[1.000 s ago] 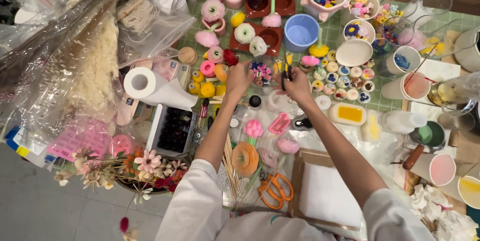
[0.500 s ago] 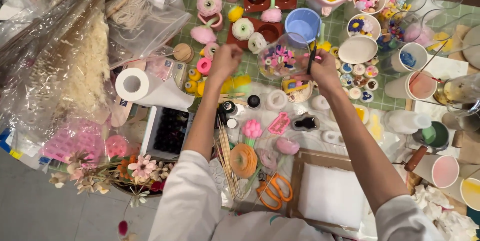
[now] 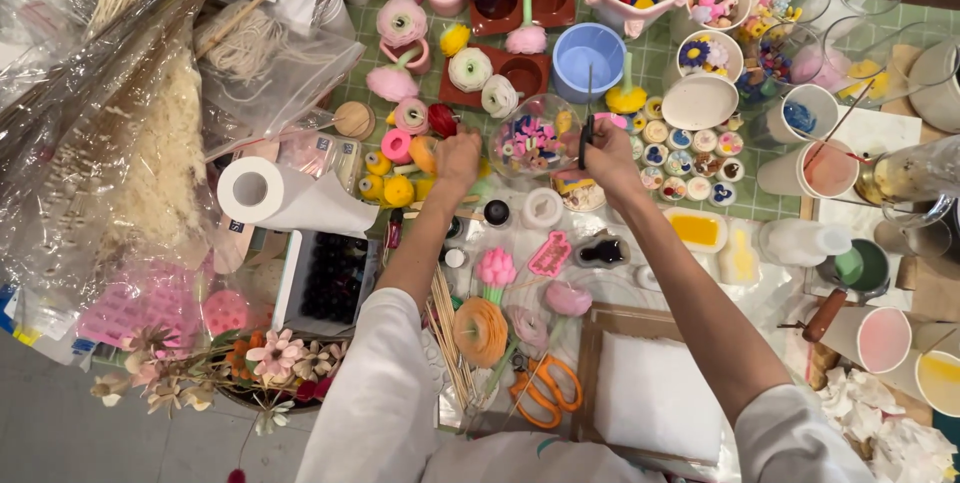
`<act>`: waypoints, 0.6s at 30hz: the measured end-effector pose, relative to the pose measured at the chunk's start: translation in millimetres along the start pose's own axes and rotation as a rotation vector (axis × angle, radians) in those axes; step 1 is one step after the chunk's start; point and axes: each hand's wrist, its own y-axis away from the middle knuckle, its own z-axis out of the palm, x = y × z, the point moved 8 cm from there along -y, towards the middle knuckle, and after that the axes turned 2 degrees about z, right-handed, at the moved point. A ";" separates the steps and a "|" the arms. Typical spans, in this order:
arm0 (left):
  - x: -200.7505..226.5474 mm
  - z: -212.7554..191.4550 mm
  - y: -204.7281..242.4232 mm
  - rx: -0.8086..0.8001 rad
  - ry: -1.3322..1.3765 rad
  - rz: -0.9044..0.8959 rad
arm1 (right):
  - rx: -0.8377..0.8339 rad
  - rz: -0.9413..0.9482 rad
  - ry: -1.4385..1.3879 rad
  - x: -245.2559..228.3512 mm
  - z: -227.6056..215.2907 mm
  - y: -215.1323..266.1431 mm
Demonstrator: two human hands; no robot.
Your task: Assembling and detailing a decorative wax flower.
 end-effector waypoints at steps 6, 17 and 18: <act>-8.4 44.4 -11.0 -0.156 -0.086 -0.004 | 0.006 0.038 -0.021 1.5 11.0 0.0; 3.0 28.5 -37.0 -0.390 -0.232 0.241 | 0.003 0.035 -0.036 10.2 3.6 -0.2; 3.8 25.8 -37.4 -0.423 -0.240 0.238 | 0.001 0.056 -0.034 11.7 3.5 1.8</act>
